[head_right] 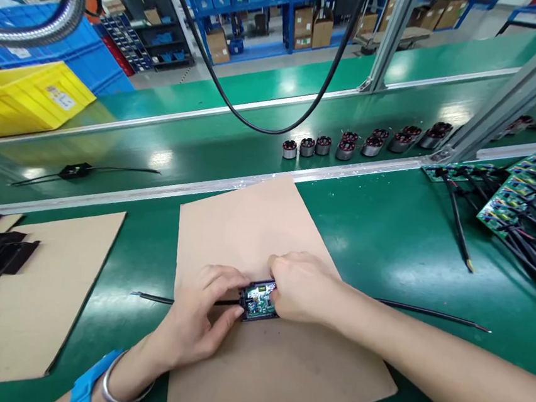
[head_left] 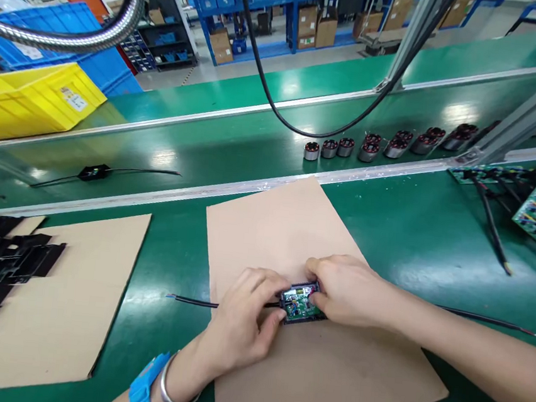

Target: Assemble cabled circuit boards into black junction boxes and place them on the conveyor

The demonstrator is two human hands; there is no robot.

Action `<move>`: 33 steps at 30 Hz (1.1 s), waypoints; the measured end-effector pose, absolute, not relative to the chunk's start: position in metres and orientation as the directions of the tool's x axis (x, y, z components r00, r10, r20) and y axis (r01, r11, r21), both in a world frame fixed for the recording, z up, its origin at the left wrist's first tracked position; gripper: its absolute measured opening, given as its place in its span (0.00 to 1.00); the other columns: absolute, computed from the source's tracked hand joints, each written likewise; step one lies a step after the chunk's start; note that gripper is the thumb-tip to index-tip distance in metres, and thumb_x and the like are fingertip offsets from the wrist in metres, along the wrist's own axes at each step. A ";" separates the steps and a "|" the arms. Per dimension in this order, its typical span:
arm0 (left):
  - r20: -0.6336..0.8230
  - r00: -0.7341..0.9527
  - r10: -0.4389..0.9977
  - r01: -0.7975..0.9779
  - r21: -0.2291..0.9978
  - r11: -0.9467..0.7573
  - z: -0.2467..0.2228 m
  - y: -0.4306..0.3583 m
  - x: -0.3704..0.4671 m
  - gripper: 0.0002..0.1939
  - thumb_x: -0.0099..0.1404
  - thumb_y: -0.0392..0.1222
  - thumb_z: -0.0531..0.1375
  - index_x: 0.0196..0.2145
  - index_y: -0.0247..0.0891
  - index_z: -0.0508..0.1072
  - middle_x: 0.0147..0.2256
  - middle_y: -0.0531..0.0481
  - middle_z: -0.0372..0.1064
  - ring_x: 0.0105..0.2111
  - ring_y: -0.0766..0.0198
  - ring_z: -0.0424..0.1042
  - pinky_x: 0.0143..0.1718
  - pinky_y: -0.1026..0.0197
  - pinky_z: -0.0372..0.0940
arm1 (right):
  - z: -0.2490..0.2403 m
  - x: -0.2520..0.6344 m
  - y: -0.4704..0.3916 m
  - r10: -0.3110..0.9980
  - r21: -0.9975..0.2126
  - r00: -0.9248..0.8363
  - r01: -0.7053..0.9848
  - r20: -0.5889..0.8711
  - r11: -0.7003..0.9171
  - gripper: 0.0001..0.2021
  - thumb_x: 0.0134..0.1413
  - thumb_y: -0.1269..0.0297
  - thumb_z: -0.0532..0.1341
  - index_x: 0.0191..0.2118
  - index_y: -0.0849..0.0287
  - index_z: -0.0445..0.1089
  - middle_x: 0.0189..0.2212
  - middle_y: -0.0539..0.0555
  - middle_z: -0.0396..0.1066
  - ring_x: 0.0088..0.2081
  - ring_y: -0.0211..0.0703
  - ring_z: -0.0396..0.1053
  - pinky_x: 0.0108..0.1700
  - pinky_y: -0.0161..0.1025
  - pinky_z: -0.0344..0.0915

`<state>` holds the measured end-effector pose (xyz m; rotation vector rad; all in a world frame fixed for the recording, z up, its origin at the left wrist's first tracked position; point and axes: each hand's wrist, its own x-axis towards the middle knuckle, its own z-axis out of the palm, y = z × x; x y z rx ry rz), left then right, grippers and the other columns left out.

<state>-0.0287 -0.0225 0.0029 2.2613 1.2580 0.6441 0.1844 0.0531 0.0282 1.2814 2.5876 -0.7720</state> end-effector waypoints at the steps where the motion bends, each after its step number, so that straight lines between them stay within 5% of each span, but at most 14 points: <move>1: 0.202 0.512 0.835 0.645 0.552 -0.529 0.004 -0.025 -0.025 0.19 0.65 0.34 0.57 0.53 0.38 0.65 0.50 0.43 0.67 0.49 0.54 0.65 0.51 0.49 0.62 | 0.030 0.189 0.054 0.684 -0.422 -0.644 0.756 -0.342 0.501 0.05 0.51 0.69 0.59 0.36 0.58 0.69 0.32 0.55 0.73 0.37 0.51 0.71 0.38 0.43 0.62; 7: 0.143 0.677 0.722 0.675 0.269 -0.687 -0.004 -0.036 -0.004 0.25 0.70 0.46 0.55 0.61 0.33 0.61 0.57 0.44 0.65 0.51 0.51 0.64 0.52 0.48 0.58 | 0.020 0.231 0.034 0.691 -0.619 -0.717 0.583 -0.089 0.526 0.11 0.56 0.73 0.57 0.44 0.57 0.68 0.40 0.54 0.70 0.44 0.46 0.65 0.46 0.42 0.62; 16: 0.096 0.703 0.705 0.704 0.052 -0.709 -0.020 -0.046 0.002 0.25 0.69 0.32 0.46 0.63 0.28 0.59 0.60 0.44 0.62 0.54 0.52 0.62 0.55 0.49 0.51 | -0.018 0.233 0.023 0.659 -0.584 -0.730 0.460 0.180 0.668 0.15 0.59 0.80 0.49 0.39 0.60 0.71 0.32 0.55 0.68 0.37 0.45 0.62 0.39 0.42 0.62; 26: 0.110 0.497 0.861 0.740 0.464 -0.487 0.019 -0.023 -0.047 0.25 0.64 0.35 0.56 0.59 0.39 0.62 0.54 0.42 0.63 0.53 0.53 0.62 0.54 0.49 0.60 | -0.013 0.259 0.023 0.687 -0.504 -0.709 0.540 0.159 0.674 0.14 0.61 0.69 0.57 0.52 0.58 0.66 0.44 0.58 0.68 0.48 0.50 0.63 0.50 0.49 0.63; 30: -0.059 0.431 0.900 0.804 0.478 -0.354 0.022 -0.026 -0.081 0.15 0.63 0.35 0.58 0.47 0.41 0.68 0.47 0.45 0.65 0.46 0.56 0.66 0.46 0.54 0.67 | -0.013 0.289 0.025 0.732 -0.454 -0.670 0.617 0.124 0.643 0.14 0.60 0.66 0.58 0.51 0.56 0.66 0.46 0.59 0.67 0.48 0.52 0.64 0.48 0.50 0.64; 33: -0.017 0.409 0.912 0.809 0.470 -0.354 0.010 -0.034 -0.088 0.05 0.66 0.34 0.56 0.39 0.40 0.69 0.40 0.47 0.67 0.40 0.59 0.67 0.40 0.57 0.67 | -0.020 0.300 0.024 0.733 -0.463 -0.662 0.607 0.155 0.646 0.08 0.60 0.67 0.57 0.44 0.55 0.68 0.41 0.57 0.69 0.43 0.49 0.66 0.44 0.47 0.65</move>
